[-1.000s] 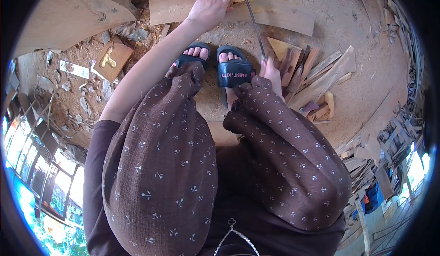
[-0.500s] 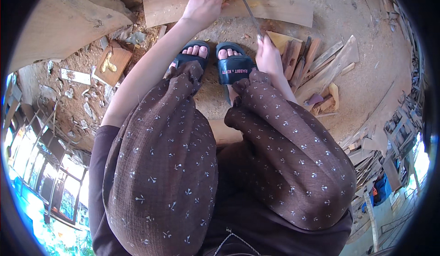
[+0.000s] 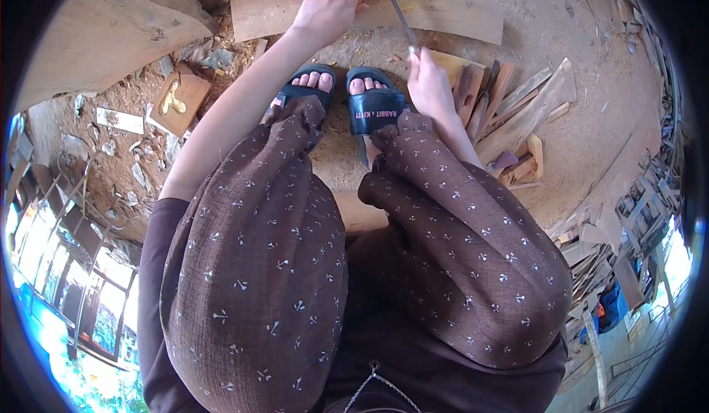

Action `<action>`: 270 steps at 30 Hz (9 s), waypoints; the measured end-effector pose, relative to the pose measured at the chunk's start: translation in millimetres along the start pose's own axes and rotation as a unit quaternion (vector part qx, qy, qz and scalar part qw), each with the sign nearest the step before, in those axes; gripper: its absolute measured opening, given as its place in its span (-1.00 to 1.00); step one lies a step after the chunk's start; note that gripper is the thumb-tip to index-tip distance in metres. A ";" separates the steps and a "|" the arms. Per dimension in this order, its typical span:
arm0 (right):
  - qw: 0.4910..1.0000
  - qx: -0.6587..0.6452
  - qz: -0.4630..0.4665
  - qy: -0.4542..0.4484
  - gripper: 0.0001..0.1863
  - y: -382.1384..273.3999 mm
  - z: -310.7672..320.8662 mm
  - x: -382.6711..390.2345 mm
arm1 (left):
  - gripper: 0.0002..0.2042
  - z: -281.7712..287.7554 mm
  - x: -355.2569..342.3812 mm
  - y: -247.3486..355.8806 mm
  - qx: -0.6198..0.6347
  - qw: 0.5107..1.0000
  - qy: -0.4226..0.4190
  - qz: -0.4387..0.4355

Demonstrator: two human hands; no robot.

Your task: Sawing a small piece of wood into smaller segments in a workshop.

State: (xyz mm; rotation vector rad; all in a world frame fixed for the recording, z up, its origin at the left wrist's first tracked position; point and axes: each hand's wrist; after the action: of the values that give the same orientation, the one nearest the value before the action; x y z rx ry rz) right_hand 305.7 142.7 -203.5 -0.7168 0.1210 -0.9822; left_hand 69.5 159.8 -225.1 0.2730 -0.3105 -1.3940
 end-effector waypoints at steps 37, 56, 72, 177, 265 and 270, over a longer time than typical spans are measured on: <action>1.000 0.014 -0.001 0.019 -0.79 -8.3 -5.0 12.0 | -0.68 -3.7 1.2 -1.4 -0.008 0.997 0.071 -0.022; 1.000 -0.011 -0.018 0.010 -0.74 -4.5 -3.0 35.0 | -0.71 -6.2 -1.9 -3.9 -0.005 1.000 -0.002 0.008; 1.000 0.019 -0.002 0.016 -0.79 -6.8 -3.6 16.5 | -0.69 -4.0 0.1 -2.3 -0.004 1.000 0.012 -0.006; 0.994 0.052 -0.042 -0.088 -0.74 -63.4 63.5 -5.8 | -0.71 -4.9 -5.7 -7.4 0.012 0.999 0.022 -0.040; 0.998 -0.009 0.046 0.041 -0.79 9.2 -5.7 -13.8 | -0.69 -14.7 -9.4 -8.0 -0.031 0.999 0.012 -0.031; 0.997 0.003 -0.083 0.006 -0.79 4.7 -10.3 43.1 | -0.70 -16.1 -8.5 -10.4 -0.039 0.999 -0.005 -0.024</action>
State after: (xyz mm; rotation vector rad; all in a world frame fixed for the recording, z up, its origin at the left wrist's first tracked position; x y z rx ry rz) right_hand 329.4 105.0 -204.8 -0.7244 0.0704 -1.1455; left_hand 64.7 166.7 -244.3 0.2100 -0.2575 -1.4517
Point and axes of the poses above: each hand's wrist, its own x-axis away from the middle knuckle, its own z-axis out of the back of the hand, y = z × x, and after that the axes turned 14 degrees about z, right-handed
